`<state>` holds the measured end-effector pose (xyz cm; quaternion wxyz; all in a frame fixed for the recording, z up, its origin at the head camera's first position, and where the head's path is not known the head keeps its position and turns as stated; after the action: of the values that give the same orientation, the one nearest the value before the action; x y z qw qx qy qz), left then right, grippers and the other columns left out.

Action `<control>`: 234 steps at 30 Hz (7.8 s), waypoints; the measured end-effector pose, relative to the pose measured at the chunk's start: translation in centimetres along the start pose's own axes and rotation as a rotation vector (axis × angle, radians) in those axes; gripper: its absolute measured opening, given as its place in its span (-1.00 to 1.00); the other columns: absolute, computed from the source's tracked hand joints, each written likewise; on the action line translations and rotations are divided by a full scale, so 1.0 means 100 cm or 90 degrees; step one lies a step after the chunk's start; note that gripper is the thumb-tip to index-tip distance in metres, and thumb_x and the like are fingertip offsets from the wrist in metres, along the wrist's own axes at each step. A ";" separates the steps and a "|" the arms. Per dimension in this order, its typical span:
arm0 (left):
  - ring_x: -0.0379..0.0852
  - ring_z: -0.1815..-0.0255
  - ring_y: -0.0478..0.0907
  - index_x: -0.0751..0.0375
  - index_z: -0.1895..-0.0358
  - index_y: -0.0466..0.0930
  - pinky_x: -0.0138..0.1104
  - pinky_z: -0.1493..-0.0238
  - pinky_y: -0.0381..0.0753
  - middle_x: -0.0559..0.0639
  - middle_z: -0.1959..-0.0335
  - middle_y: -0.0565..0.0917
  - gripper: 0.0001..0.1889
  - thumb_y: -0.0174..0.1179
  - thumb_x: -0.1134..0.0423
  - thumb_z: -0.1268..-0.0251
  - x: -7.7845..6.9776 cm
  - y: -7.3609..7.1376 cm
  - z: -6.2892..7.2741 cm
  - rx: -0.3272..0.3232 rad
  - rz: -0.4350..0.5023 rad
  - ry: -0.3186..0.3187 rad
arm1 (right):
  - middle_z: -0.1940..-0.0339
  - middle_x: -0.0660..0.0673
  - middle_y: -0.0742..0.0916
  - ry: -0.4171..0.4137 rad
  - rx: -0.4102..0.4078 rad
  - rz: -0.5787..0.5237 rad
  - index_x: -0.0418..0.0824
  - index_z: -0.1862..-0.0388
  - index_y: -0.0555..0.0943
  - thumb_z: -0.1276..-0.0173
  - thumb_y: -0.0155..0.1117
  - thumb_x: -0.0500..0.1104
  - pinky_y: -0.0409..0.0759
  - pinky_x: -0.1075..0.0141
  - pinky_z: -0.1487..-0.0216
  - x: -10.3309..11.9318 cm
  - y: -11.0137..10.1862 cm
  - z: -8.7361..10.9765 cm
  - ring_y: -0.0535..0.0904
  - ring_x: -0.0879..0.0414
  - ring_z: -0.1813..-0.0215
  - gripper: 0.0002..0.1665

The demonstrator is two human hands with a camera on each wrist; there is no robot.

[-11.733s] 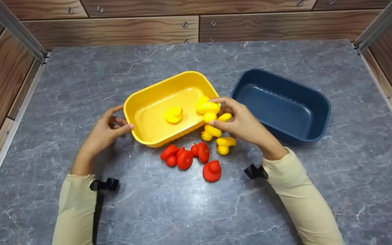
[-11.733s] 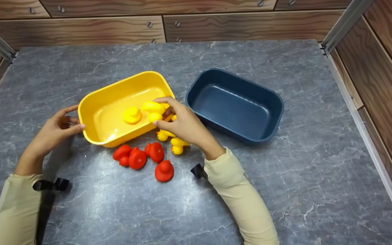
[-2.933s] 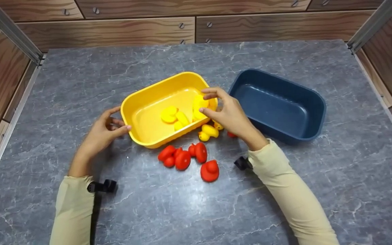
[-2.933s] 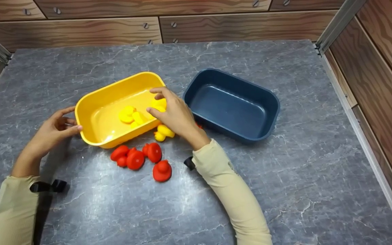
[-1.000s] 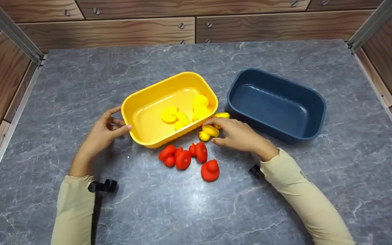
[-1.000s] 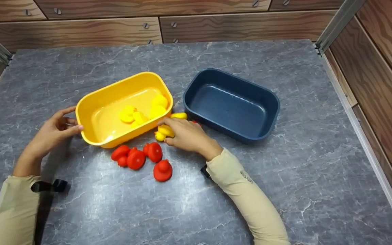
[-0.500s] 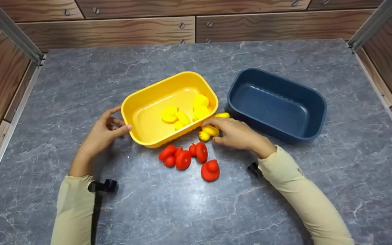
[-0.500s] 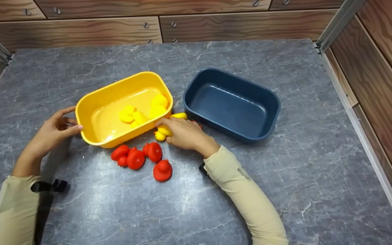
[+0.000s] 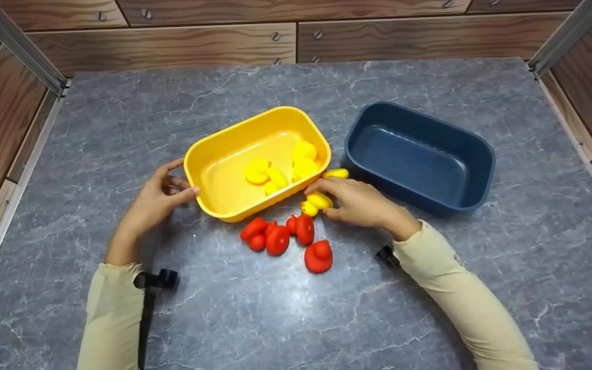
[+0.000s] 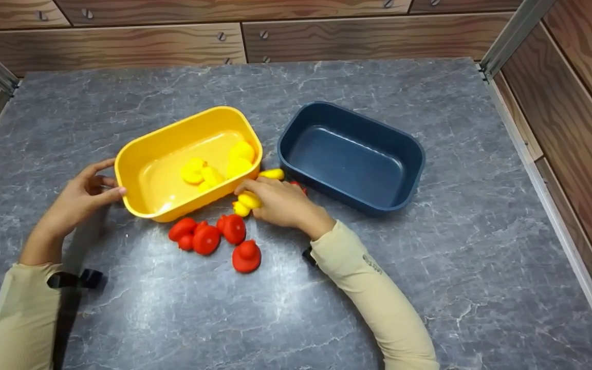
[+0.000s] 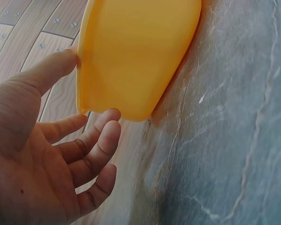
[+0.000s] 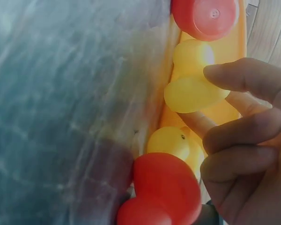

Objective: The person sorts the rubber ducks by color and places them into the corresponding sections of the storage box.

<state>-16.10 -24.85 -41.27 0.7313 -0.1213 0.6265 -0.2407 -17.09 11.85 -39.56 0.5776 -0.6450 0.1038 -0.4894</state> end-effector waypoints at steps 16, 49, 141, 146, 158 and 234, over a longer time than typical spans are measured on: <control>-0.24 0.32 0.49 0.17 -0.49 0.08 -0.49 0.26 0.53 0.13 0.09 0.57 -0.20 0.26 0.04 -0.28 -0.001 -0.001 0.000 0.003 -0.007 -0.003 | -0.18 -0.08 0.62 -0.032 -0.071 -0.170 -0.15 -0.18 0.52 -0.24 0.31 -0.29 0.50 0.16 0.13 -0.003 -0.021 0.027 0.52 -0.06 0.14 -0.51; -0.28 0.35 0.51 0.19 -0.48 0.10 -0.49 0.28 0.54 0.12 0.11 0.59 -0.21 0.27 0.06 -0.27 0.000 0.000 0.000 -0.007 0.001 -0.003 | 0.06 -0.09 0.60 0.002 -0.165 -0.380 -0.09 -0.24 0.46 -0.28 0.35 -0.22 0.26 0.45 0.64 0.015 -0.043 0.019 0.16 0.21 0.74 -0.46; -0.20 0.31 0.53 0.17 -0.49 0.08 -0.42 0.23 0.59 0.17 0.06 0.57 -0.21 0.26 0.06 -0.28 -0.001 0.002 0.000 0.005 0.004 -0.009 | -0.20 -0.18 0.61 0.022 -0.153 -0.304 -0.08 -0.29 0.43 -0.28 0.36 -0.09 0.41 0.23 0.13 0.041 -0.028 -0.037 0.51 -0.13 -0.08 -0.40; -0.20 0.31 0.53 0.16 -0.49 0.09 -0.42 0.22 0.60 0.18 0.05 0.57 -0.21 0.26 0.05 -0.28 -0.002 0.001 0.000 0.003 0.004 -0.006 | -0.21 -0.21 0.60 0.029 -0.170 -0.289 -0.10 -0.30 0.42 -0.26 0.39 -0.07 0.49 0.26 0.18 0.028 -0.031 -0.026 0.54 -0.06 0.21 -0.36; -0.23 0.30 0.50 0.17 -0.49 0.08 -0.49 0.25 0.55 0.22 -0.01 0.55 -0.21 0.26 0.05 -0.29 -0.001 0.001 0.000 0.002 -0.016 -0.016 | -0.19 -0.21 0.60 0.039 -0.184 -0.297 -0.17 -0.32 0.39 -0.22 0.42 -0.10 0.41 0.44 0.36 0.002 -0.027 -0.003 0.51 -0.08 0.24 -0.30; -0.28 0.33 0.51 0.18 -0.49 0.08 -0.45 0.23 0.58 0.14 0.07 0.57 -0.21 0.26 0.06 -0.28 -0.002 0.001 0.000 0.003 0.004 -0.009 | -0.20 -0.14 0.55 0.133 -0.004 -0.023 -0.01 -0.24 0.51 -0.23 0.38 -0.09 0.45 -0.04 -0.12 -0.010 -0.008 0.017 0.49 -0.07 -0.13 -0.43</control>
<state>-16.09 -24.70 -41.18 0.7369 -0.1189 0.6210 -0.2390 -16.66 13.89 -39.15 0.5528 -0.5942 0.1533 -0.5637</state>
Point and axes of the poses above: each hand's wrist, its own z-axis away from the middle knuckle, its own y-axis out of the palm, x = y × z, the point moved 2 cm from there along -z, towards the middle knuckle
